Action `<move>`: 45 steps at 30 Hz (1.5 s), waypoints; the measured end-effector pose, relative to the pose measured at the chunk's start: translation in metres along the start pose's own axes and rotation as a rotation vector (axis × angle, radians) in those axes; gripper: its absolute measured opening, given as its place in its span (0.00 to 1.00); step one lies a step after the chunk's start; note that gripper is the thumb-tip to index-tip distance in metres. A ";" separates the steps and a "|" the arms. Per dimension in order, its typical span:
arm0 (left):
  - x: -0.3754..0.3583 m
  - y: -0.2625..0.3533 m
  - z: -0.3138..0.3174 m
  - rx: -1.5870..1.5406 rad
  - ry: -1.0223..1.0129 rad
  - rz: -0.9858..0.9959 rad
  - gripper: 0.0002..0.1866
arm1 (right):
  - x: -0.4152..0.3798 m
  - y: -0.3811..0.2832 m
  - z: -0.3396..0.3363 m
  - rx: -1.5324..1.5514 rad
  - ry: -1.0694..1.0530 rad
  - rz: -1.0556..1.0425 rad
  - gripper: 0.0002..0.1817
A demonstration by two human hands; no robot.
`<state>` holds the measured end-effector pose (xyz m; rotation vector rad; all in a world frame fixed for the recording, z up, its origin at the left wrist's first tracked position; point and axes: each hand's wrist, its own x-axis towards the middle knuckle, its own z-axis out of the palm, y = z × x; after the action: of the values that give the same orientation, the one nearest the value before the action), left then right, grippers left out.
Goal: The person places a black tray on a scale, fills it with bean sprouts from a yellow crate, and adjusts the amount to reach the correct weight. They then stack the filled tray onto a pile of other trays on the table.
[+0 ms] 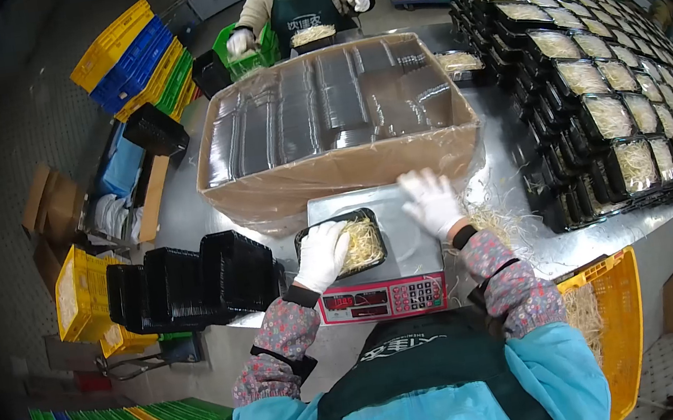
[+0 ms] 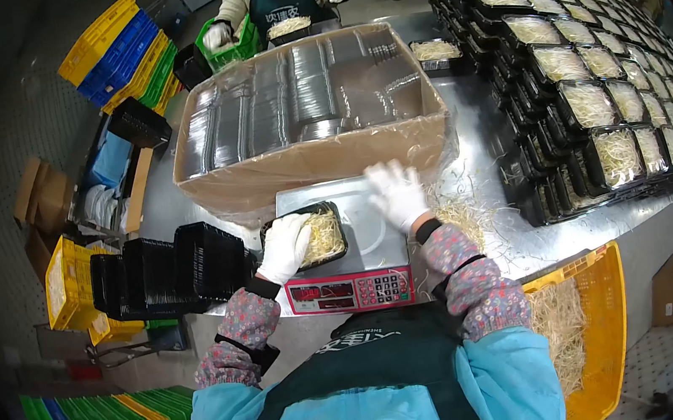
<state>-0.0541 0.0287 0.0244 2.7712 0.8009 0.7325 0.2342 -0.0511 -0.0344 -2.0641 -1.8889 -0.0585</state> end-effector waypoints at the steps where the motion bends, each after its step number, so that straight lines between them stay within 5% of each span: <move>1: 0.002 -0.002 0.000 0.002 0.024 -0.009 0.14 | 0.001 0.024 0.005 0.019 0.040 0.147 0.33; 3: 0.004 -0.006 0.004 0.012 0.030 -0.050 0.14 | 0.002 0.046 -0.003 -0.132 -0.141 0.378 0.34; 5: 0.009 -0.011 0.010 0.095 0.070 -0.118 0.13 | -0.007 0.026 0.004 -0.045 -0.002 0.321 0.34; 7: 0.015 -0.022 0.020 0.148 0.110 -0.164 0.14 | -0.028 -0.027 0.010 0.130 0.066 0.060 0.35; 11: 0.020 -0.028 0.027 0.170 0.123 -0.197 0.15 | -0.073 -0.095 -0.009 0.217 -0.212 -0.403 0.34; 13: 0.014 -0.025 0.026 0.158 0.110 -0.203 0.16 | -0.072 -0.071 -0.018 0.143 -0.168 -0.351 0.33; 18: 0.009 0.014 0.022 0.006 0.025 -0.078 0.18 | -0.038 0.021 -0.047 -0.099 -0.203 0.182 0.27; 19: 0.012 0.022 0.025 -0.009 -0.005 -0.075 0.18 | -0.025 0.029 -0.051 -0.042 0.092 0.154 0.23; 21: 0.019 0.031 0.030 -0.038 -0.010 -0.078 0.19 | 0.008 0.035 -0.071 0.208 0.277 0.118 0.22; 25: 0.021 0.039 0.035 -0.029 0.062 -0.012 0.22 | 0.087 0.059 -0.080 0.050 0.457 0.025 0.22; 27: 0.021 0.044 0.027 -0.045 0.084 -0.036 0.22 | 0.116 0.073 -0.073 -0.049 0.245 0.255 0.19; 30: 0.019 0.044 0.021 -0.080 0.197 -0.058 0.21 | 0.138 0.104 -0.060 0.201 -0.106 0.262 0.15; 35: 0.005 0.040 0.015 -0.303 0.255 -0.250 0.19 | 0.137 0.112 -0.067 0.411 -0.023 0.222 0.07; 38: -0.002 0.038 0.025 -0.310 0.121 -0.209 0.18 | 0.135 0.113 -0.071 0.245 0.140 0.106 0.07; 39: -0.002 0.039 0.027 -0.308 0.124 -0.222 0.18 | 0.135 0.111 -0.075 0.467 0.121 0.196 0.07; 43: -0.002 0.034 0.023 -0.628 0.148 -0.401 0.19 | 0.137 0.097 -0.120 0.453 0.456 -0.056 0.05; 45: -0.001 0.029 0.005 -0.760 0.314 -0.457 0.20 | 0.127 0.069 -0.169 0.531 0.605 -0.143 0.05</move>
<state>-0.0383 0.0034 0.0279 1.7510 0.9145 1.0975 0.3490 0.0203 0.1423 -1.3573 -1.4649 -0.1737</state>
